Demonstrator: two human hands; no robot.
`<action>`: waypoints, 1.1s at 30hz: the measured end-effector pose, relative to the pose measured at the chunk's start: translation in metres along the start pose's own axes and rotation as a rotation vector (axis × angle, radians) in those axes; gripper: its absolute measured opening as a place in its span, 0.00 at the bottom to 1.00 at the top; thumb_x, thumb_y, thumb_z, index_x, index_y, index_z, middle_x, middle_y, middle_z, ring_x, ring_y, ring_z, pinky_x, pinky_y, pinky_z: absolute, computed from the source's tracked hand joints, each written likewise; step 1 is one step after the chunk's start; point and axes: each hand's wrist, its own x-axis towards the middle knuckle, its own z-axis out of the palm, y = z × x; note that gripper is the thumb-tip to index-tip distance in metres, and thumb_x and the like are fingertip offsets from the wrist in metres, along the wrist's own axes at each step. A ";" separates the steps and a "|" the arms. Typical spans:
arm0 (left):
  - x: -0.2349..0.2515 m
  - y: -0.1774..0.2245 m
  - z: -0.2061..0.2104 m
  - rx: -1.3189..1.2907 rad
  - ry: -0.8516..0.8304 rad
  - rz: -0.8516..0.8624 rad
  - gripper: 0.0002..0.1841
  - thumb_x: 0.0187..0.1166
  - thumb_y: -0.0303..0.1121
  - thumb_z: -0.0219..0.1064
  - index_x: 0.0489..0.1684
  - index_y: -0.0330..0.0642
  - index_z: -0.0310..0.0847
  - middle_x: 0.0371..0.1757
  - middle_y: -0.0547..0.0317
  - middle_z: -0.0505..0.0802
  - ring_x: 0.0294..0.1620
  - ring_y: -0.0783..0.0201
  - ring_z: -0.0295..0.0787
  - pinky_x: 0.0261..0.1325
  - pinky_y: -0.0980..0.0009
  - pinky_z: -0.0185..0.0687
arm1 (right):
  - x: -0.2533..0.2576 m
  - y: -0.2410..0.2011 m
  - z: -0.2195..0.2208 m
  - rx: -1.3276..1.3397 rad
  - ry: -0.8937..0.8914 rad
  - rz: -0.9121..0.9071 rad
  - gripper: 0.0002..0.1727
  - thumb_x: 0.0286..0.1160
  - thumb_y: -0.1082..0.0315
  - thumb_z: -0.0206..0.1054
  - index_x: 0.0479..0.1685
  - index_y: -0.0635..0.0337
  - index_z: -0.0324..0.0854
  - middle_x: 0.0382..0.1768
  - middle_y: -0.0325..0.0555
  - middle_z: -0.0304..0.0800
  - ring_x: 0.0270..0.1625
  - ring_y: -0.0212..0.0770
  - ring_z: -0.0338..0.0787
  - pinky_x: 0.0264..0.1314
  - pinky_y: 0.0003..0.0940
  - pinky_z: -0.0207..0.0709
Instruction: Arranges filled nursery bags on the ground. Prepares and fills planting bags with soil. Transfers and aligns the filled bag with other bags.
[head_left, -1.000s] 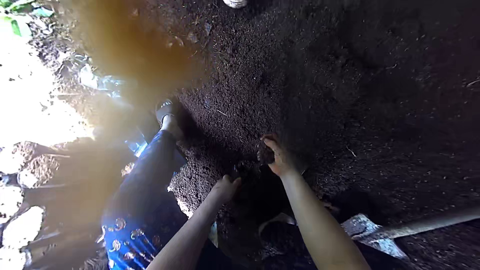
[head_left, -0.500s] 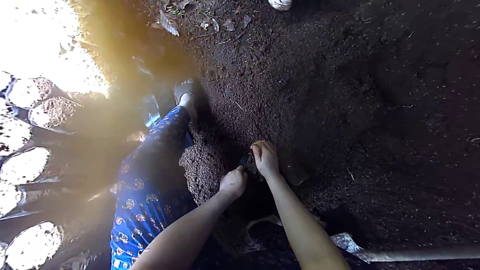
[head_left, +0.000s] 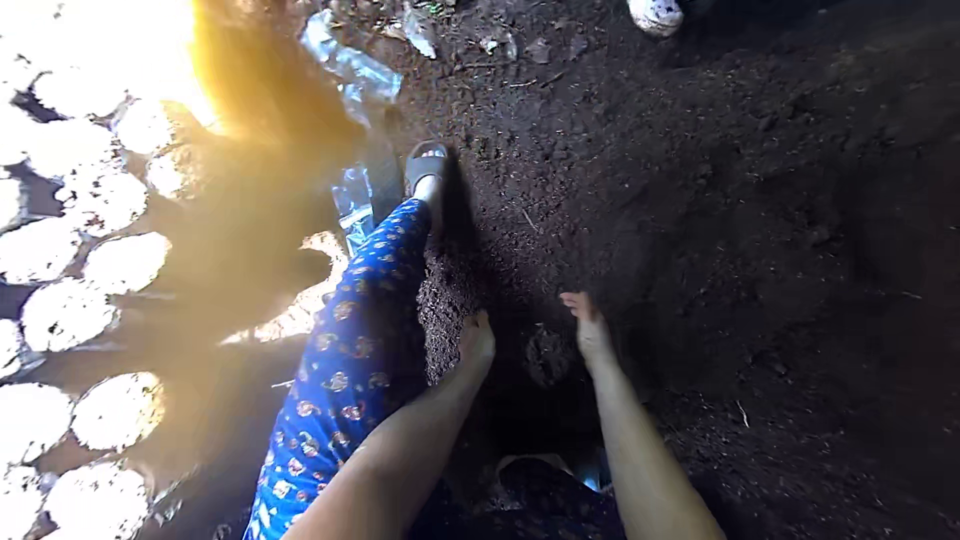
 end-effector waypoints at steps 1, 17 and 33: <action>0.008 -0.003 0.003 -0.044 0.037 -0.066 0.34 0.96 0.54 0.39 0.89 0.34 0.58 0.84 0.28 0.72 0.87 0.36 0.66 0.86 0.39 0.62 | 0.000 0.008 -0.002 0.179 -0.049 0.139 0.38 0.95 0.44 0.28 0.81 0.59 0.73 0.78 0.55 0.79 0.81 0.53 0.76 0.79 0.55 0.68; -0.010 -0.012 0.068 -0.741 -0.110 -0.427 0.48 0.85 0.73 0.28 0.97 0.46 0.31 0.94 0.35 0.54 0.91 0.37 0.56 0.81 0.30 0.62 | -0.028 -0.015 0.056 -0.691 0.331 -0.546 0.23 0.91 0.54 0.48 0.61 0.51 0.90 0.70 0.49 0.88 0.79 0.61 0.79 0.87 0.76 0.47; -0.027 0.010 0.034 -0.014 0.074 0.327 0.29 0.93 0.51 0.47 0.84 0.44 0.71 0.86 0.42 0.73 0.89 0.42 0.64 0.88 0.39 0.58 | -0.045 0.039 0.028 0.641 -0.005 0.193 0.43 0.92 0.39 0.20 0.86 0.58 0.64 0.78 0.46 0.79 0.76 0.35 0.79 0.77 0.39 0.74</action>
